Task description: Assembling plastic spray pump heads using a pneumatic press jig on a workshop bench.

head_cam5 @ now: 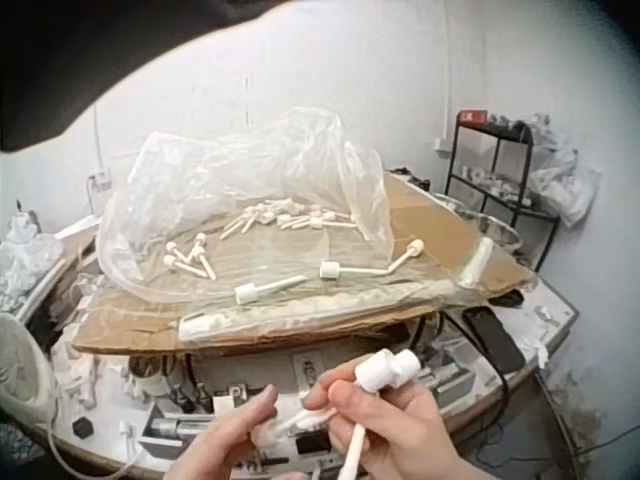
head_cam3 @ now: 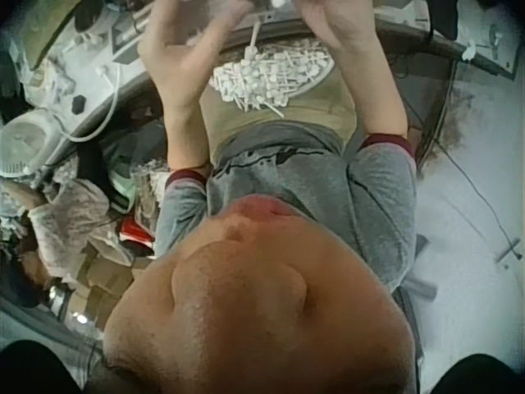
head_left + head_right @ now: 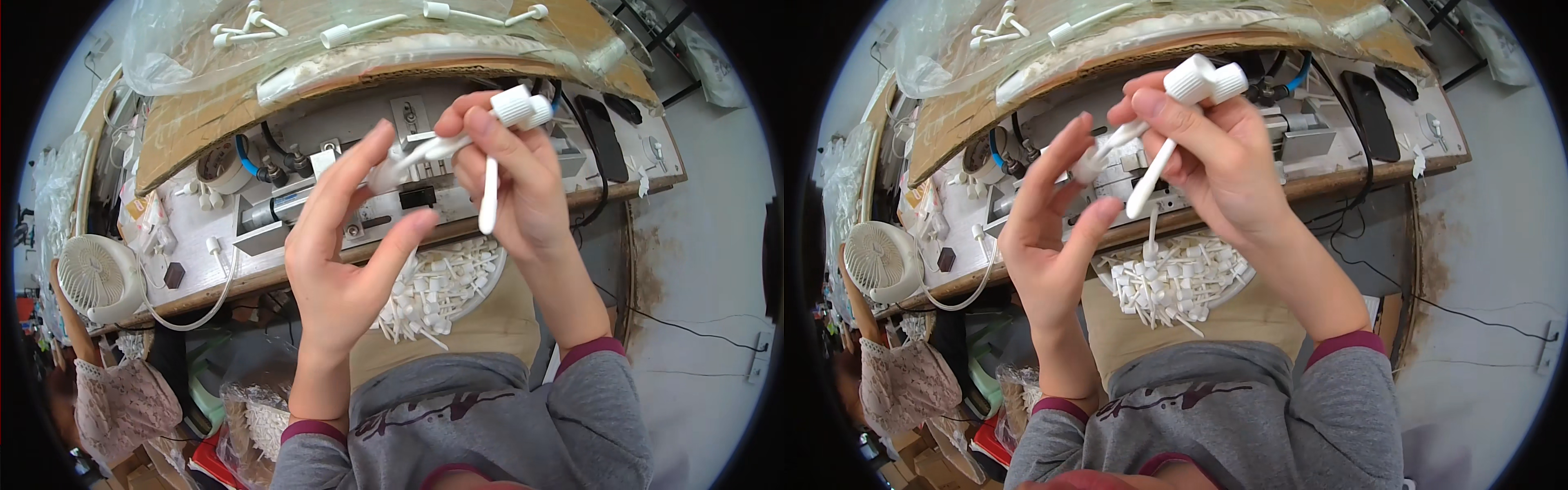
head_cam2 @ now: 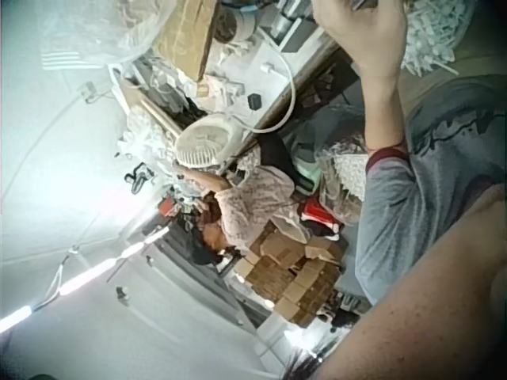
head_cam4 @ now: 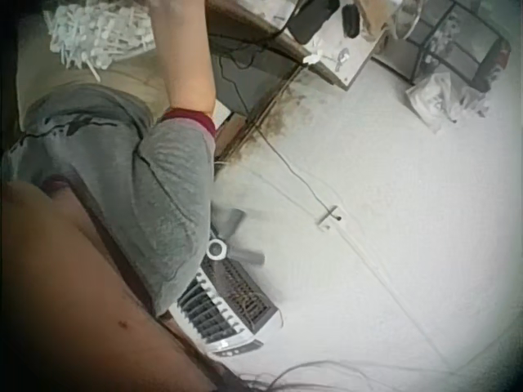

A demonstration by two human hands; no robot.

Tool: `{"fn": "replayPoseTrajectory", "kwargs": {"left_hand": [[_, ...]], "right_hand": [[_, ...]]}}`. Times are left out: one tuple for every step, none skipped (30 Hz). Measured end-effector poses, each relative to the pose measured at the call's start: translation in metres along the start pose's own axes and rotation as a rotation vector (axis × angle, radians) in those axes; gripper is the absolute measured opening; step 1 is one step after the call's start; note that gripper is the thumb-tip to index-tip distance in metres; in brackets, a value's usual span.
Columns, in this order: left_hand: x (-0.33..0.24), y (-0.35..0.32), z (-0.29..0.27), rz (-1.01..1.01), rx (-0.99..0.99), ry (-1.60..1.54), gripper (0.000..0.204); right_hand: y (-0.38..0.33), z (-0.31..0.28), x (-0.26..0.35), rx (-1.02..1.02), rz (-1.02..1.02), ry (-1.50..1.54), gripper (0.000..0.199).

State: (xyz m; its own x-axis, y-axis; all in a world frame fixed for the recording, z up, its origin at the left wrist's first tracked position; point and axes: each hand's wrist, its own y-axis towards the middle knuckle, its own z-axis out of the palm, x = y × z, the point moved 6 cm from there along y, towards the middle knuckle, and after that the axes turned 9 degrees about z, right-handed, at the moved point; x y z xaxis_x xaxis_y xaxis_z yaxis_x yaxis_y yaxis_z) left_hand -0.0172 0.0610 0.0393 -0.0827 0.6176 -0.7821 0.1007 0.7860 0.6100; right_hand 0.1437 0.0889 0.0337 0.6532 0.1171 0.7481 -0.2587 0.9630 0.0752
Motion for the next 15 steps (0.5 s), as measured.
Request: {"fn": "replayPoseTrajectory", "kwargs": {"left_hand": [[0.002,-0.004,0.000,-0.007,0.075,0.033,0.053],[0.002,-0.007,0.002,-0.013,0.150,0.065,0.049],[0.000,-0.008,0.004,-0.042,0.163,0.041,0.043],[-0.002,-0.009,0.005,-0.101,0.141,-0.034,0.040],[-0.004,-0.010,0.005,-0.094,0.160,-0.051,0.041],[-0.005,-0.012,0.003,-0.086,0.179,-0.065,0.043],[-0.007,-0.014,-0.001,-0.026,0.168,0.007,0.043],[-0.008,-0.017,-0.004,0.034,0.157,0.079,0.044],[-0.009,-0.020,-0.006,0.096,0.143,0.148,0.045],[-0.007,-0.021,-0.005,0.098,0.134,0.178,0.044],[-0.005,-0.022,-0.001,0.100,0.125,0.208,0.044],[-0.001,-0.023,0.002,0.104,0.114,0.241,0.044],[0.007,-0.029,0.009,0.058,0.163,0.272,0.039],[0.012,-0.035,0.017,0.033,0.207,0.331,0.037],[0.014,-0.039,0.024,0.040,0.233,0.391,0.036]], "right_hand": [[-0.001,-0.001,-0.006,0.025,0.041,0.053,0.018],[-0.003,-0.002,-0.010,0.050,0.081,0.105,0.018],[-0.004,-0.003,-0.010,0.019,0.087,0.092,0.019],[-0.006,-0.005,-0.010,-0.013,0.093,0.079,0.020],[-0.008,-0.008,-0.009,-0.046,0.097,0.065,0.021],[-0.008,-0.010,-0.008,-0.043,0.090,0.038,0.023],[-0.008,-0.016,-0.004,-0.040,0.083,0.012,0.024],[-0.008,-0.021,-0.001,-0.037,0.075,-0.014,0.026],[-0.010,-0.026,0.005,-0.124,0.059,-0.010,0.030],[-0.012,-0.033,0.010,-0.132,-0.002,-0.024,0.029],[-0.015,-0.036,0.014,-0.227,-0.085,-0.051,0.027],[-0.018,-0.038,0.017,-0.317,-0.166,-0.078,0.026],[-0.022,-0.037,0.017,-0.328,-0.201,-0.116,0.025],[-0.027,-0.036,0.018,-0.338,-0.236,-0.154,0.025],[-0.030,-0.036,0.018,-0.350,-0.273,-0.191,0.024]]}}
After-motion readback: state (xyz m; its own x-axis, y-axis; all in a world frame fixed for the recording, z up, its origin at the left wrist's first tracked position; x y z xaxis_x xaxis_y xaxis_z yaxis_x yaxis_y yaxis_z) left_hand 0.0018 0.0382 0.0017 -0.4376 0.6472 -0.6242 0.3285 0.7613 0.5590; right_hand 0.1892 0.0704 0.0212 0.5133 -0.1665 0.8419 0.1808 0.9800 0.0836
